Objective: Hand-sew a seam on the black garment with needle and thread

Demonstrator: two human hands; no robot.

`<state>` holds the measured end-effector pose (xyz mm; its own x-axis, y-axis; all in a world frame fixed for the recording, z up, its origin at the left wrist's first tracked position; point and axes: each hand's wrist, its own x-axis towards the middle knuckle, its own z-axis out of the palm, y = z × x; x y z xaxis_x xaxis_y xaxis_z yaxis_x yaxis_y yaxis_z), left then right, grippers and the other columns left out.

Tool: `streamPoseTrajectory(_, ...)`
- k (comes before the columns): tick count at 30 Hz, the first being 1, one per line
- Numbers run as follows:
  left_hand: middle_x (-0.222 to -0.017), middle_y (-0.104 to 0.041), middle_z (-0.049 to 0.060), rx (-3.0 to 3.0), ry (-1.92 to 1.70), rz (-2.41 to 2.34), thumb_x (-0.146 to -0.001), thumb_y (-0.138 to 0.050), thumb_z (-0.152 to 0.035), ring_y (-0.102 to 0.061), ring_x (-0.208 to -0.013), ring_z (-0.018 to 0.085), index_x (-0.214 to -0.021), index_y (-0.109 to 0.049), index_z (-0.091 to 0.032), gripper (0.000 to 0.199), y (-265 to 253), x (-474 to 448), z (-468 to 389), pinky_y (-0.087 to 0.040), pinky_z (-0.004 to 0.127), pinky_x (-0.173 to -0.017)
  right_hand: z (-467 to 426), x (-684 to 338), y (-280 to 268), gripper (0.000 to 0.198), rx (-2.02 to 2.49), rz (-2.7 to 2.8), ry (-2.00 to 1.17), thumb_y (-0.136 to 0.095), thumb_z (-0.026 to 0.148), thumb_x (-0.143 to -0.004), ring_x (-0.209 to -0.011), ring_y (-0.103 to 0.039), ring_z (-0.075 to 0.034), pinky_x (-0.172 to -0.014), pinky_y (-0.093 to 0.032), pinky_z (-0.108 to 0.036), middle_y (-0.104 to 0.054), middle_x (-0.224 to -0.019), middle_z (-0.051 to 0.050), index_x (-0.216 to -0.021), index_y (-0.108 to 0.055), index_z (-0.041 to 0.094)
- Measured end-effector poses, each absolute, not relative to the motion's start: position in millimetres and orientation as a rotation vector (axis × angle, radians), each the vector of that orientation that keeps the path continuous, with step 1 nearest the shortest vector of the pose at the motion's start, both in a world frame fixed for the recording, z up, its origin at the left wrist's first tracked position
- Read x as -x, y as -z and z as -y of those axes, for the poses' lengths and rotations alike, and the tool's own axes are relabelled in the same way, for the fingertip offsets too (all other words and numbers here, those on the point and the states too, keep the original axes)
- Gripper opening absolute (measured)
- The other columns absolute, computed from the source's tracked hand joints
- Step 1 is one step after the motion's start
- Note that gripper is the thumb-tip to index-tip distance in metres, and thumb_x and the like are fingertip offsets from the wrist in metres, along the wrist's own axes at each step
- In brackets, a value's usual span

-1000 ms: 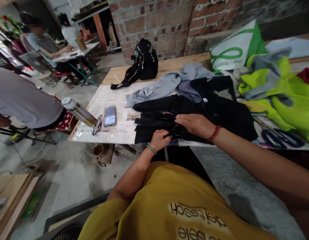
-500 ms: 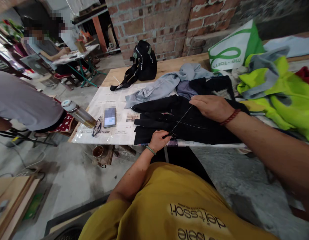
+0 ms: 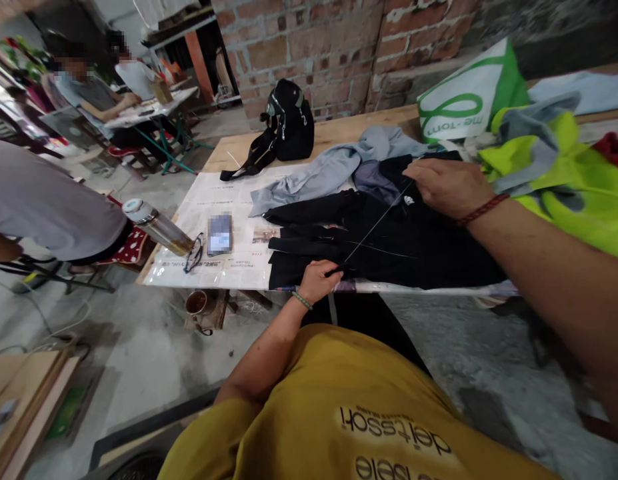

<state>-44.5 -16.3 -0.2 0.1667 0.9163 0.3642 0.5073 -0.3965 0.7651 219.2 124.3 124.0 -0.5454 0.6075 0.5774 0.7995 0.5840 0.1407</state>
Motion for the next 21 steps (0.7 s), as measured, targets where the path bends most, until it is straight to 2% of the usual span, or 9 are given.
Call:
streamPoseTrajectory(5, -0.060, -0.058, -0.002, -1.977, -1.141, -1.338, -0.074, -0.062, -0.016, -0.052, -0.059, 0.010, -0.063, -0.064, -0.016, 0.011, -0.4, 44.5, 16.5, -0.039, 0.023, -0.063, -118.4, -210.9, -125.8, 0.029, 1.116, 2.222, 0.337, -0.045, 0.013, -0.083, -0.102, -0.059, -0.019, -0.086, -0.045, -0.034, -0.065, -0.111, -0.012, -0.105, -0.063, 0.015)
streamPoseTrajectory(7, -0.060, -0.059, -0.002, -1.979, -1.148, -1.336, -0.074, -0.063, -0.016, -0.053, -0.059, 0.010, -0.064, -0.064, -0.016, 0.011, -0.6, 44.6, 16.6, -0.039, 0.023, -0.063, -105.2, -196.7, -118.2, 0.026, 1.121, 2.119, 0.126, -0.045, 0.016, -0.085, -0.093, -0.062, -0.017, -0.083, -0.047, -0.032, -0.067, -0.101, -0.012, -0.102, -0.064, 0.015)
streamPoseTrajectory(9, -0.061, -0.061, -0.002, -1.980, -1.140, -1.350, -0.074, -0.063, -0.016, -0.054, -0.060, 0.010, -0.066, -0.065, -0.016, 0.009, -0.7, 44.9, 16.9, -0.040, 0.023, -0.064, -85.5, -177.0, -101.3, 0.024, 1.170, 1.967, -0.189, -0.043, 0.023, -0.088, -0.066, -0.063, -0.012, -0.069, -0.050, -0.028, -0.069, -0.088, -0.008, -0.098, -0.063, 0.015)
streamPoseTrajectory(10, -0.063, -0.062, -0.002, -1.980, -1.132, -1.364, -0.074, -0.064, -0.016, -0.055, -0.061, 0.010, -0.067, -0.066, -0.017, 0.007, -0.8, 45.1, 17.1, -0.040, 0.023, -0.065, -74.0, -166.4, -89.5, 0.025, 1.181, 1.929, -0.362, -0.042, 0.026, -0.088, -0.059, -0.062, -0.011, -0.062, -0.050, -0.026, -0.068, -0.084, -0.006, -0.099, -0.062, 0.015)
streamPoseTrajectory(12, -0.065, -0.064, -0.001, -1.980, -1.112, -1.393, -0.074, -0.064, -0.017, -0.056, -0.062, 0.010, -0.070, -0.067, -0.017, 0.004, -0.9, 45.4, 17.4, -0.042, 0.023, -0.066, -50.7, -146.8, -61.8, 0.023, 1.186, 1.930, -0.555, -0.043, 0.027, -0.087, -0.059, -0.062, -0.012, -0.060, -0.050, -0.026, -0.068, -0.081, -0.004, -0.097, -0.061, 0.017)
streamPoseTrajectory(15, -0.069, -0.066, 0.001, -1.985, -1.093, -1.416, -0.073, -0.065, -0.016, -0.059, -0.066, 0.012, -0.074, -0.069, -0.017, 0.004, -0.4, 45.6, 17.0, -0.043, 0.023, -0.068, -23.9, -129.2, -22.2, 0.022, 1.124, 1.969, -0.542, -0.040, 0.025, -0.088, -0.065, -0.064, -0.014, -0.062, -0.052, -0.027, -0.067, -0.081, -0.003, -0.097, -0.059, 0.021)
streamPoseTrajectory(19, -0.073, -0.069, 0.001, -2.017, -1.063, -1.415, -0.072, -0.065, -0.014, -0.061, -0.069, 0.012, -0.078, -0.070, -0.019, 0.009, 1.6, 46.1, 14.5, -0.045, 0.024, -0.071, -15.2, -131.2, 5.9, 0.026, 1.126, 2.032, -0.253, -0.035, 0.023, -0.090, -0.085, -0.064, -0.019, -0.075, -0.052, -0.034, -0.066, -0.094, -0.009, -0.102, -0.058, 0.020)
streamPoseTrajectory(21, -0.074, -0.070, 0.001, -2.081, -1.006, -1.380, -0.073, -0.064, -0.015, -0.062, -0.069, 0.012, -0.079, -0.070, -0.019, 0.009, 0.7, 48.7, 12.9, -0.045, 0.024, -0.071, -17.4, -137.1, 10.1, 0.028, 1.154, 2.044, -0.171, -0.034, 0.023, -0.090, -0.087, -0.064, -0.020, -0.076, -0.053, -0.035, -0.066, -0.096, -0.010, -0.103, -0.058, 0.019)
